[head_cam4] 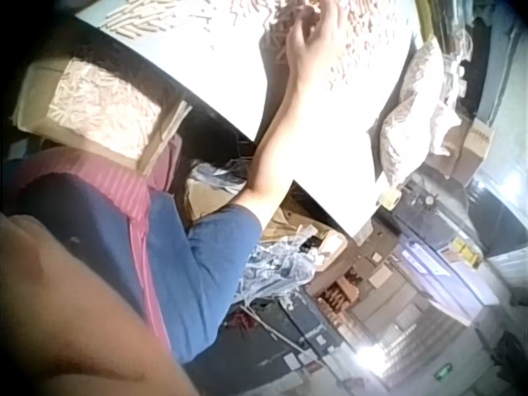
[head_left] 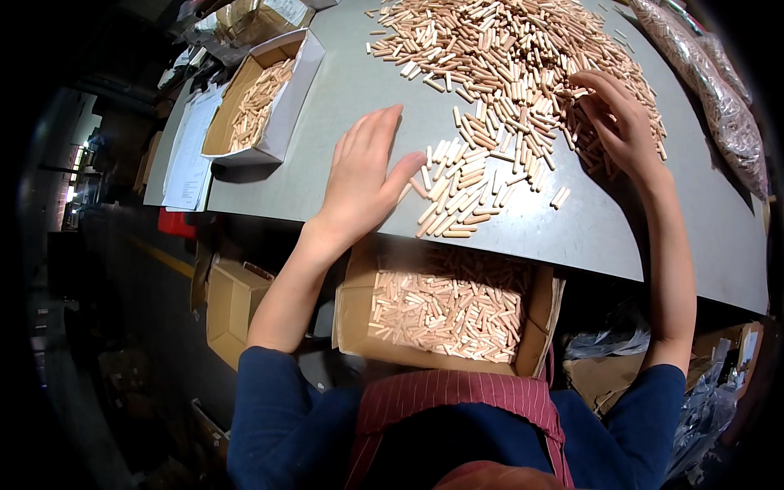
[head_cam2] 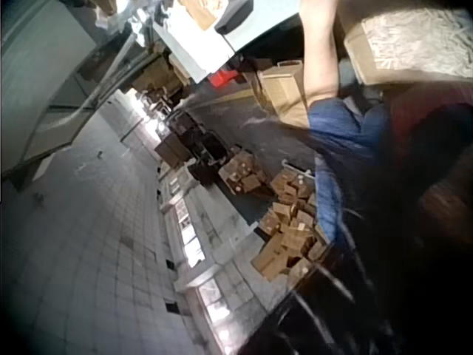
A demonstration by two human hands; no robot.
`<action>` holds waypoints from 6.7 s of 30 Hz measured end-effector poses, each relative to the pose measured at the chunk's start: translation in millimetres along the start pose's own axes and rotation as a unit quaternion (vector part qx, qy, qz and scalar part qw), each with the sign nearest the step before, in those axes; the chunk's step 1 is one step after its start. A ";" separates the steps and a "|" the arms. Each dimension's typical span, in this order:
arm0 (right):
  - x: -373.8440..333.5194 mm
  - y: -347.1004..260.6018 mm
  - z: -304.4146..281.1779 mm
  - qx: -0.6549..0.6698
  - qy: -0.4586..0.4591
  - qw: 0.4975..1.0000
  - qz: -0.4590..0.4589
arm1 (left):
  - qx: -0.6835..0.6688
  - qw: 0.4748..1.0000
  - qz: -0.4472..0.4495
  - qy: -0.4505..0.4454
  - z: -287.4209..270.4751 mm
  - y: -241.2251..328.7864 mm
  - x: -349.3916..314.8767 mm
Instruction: The person repeatedly scoops small wooden pegs from a large pile on a table and places them into a cardboard box below. The hands move in a rhythmic, repetitive motion, transferring the pegs from the table surface into the box.
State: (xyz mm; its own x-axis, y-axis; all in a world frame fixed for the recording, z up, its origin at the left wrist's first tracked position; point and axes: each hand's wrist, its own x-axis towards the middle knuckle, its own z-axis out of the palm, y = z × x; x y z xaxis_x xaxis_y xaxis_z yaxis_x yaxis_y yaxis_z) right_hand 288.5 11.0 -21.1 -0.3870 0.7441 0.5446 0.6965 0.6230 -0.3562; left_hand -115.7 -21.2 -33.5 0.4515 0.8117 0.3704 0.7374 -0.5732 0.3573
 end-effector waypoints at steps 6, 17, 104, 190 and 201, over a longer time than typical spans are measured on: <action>1.4 -2.0 2.3 0.007 0.023 1.000 -0.006 | 0.020 1.000 0.006 -0.005 1.1 1.9 -1.2; 0.3 1.2 -0.7 -0.007 -0.007 1.000 -0.005 | 0.029 0.999 0.032 -0.020 2.6 -3.8 -1.9; 0.0 -13.1 4.4 -0.068 0.015 0.997 -0.028 | 0.055 0.959 0.222 -0.168 22.7 102.7 -15.1; 2.2 -53.2 4.8 0.108 0.005 0.994 -0.019 | -0.744 0.613 -0.225 0.143 -67.8 -72.4 48.7; 2.7 14.6 -3.8 0.016 0.151 0.984 0.089 | -0.156 0.982 0.105 -0.017 36.0 29.7 69.2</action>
State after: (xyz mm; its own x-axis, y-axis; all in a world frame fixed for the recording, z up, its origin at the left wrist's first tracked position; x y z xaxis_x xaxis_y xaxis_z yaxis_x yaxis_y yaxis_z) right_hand 299.8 21.3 -21.9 -0.0608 0.7391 0.6708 0.7159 0.5006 -0.4867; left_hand -44.5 22.0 -28.2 0.5974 0.6729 0.4363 0.4388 -0.7297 0.5244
